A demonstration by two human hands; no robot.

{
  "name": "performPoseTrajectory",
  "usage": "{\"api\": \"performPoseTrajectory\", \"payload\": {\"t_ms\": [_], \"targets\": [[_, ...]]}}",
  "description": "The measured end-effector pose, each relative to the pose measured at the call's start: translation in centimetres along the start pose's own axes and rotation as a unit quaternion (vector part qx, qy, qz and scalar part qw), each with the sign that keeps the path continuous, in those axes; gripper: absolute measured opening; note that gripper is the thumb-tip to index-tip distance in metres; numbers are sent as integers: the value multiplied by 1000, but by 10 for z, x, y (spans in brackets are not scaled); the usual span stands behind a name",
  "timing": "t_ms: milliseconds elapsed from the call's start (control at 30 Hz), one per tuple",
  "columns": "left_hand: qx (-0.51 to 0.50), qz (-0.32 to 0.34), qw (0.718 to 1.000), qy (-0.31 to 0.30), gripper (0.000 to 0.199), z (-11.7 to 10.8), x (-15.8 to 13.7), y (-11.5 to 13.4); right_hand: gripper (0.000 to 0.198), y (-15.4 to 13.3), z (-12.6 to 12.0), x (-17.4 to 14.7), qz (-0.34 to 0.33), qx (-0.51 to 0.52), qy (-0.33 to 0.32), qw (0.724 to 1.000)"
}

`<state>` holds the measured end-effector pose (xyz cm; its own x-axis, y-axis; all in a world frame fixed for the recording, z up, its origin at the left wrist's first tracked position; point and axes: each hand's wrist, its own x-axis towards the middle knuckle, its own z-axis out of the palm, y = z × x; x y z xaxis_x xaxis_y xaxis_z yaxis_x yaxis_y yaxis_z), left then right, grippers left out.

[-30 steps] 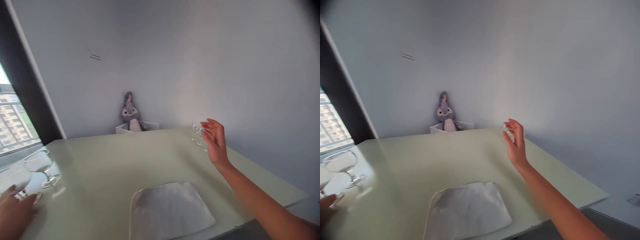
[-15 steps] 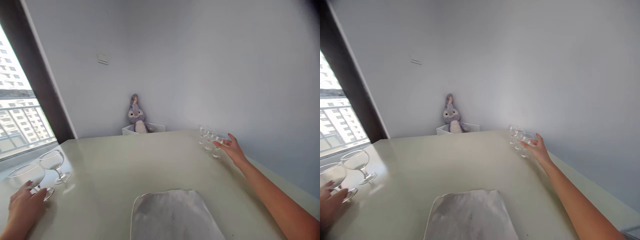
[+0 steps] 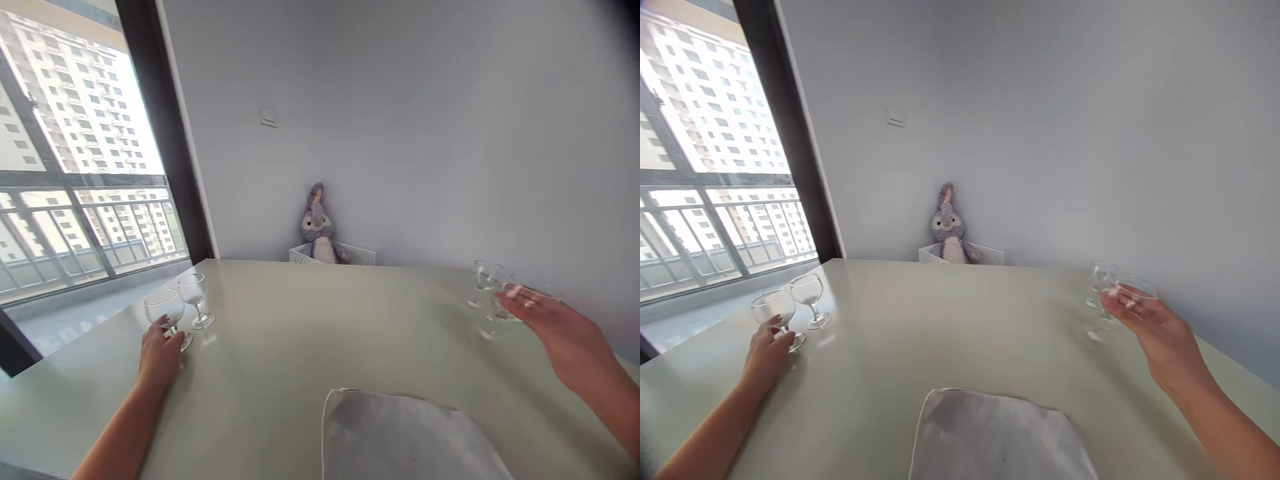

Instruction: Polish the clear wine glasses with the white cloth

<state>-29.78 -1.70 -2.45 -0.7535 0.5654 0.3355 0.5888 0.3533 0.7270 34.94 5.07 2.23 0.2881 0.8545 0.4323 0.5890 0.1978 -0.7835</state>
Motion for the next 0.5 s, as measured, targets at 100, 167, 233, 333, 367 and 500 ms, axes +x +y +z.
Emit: {"api": "performPoseTrajectory", "payload": {"t_ms": [100, 167, 233, 333, 367, 500], "targets": [[-21, 11, 1000, -1, 52, 1, -5, 0, 36, -58, 42, -13, 9, 201, -89, 975], [-30, 13, 999, -2, 53, 2, -8, 1, 45, -104, 76, -22, 21, 298, -145, 943], [-37, 12, 999, -5, 53, 3, -10, 2, 50, -147, 114, -30, 27, 337, -200, 920], [-48, 7, 999, -8, 53, 3, -12, 3, 55, -195, 179, -36, -16, 375, -295, 879], [-52, 5, 999, -8, 52, 3, -13, 3, 56, -207, 203, -37, -32, 388, -314, 866], [-65, 0, 998, -8, 50, 3, -16, 5, 64, -244, 300, -44, -47, 391, -332, 858]]}}
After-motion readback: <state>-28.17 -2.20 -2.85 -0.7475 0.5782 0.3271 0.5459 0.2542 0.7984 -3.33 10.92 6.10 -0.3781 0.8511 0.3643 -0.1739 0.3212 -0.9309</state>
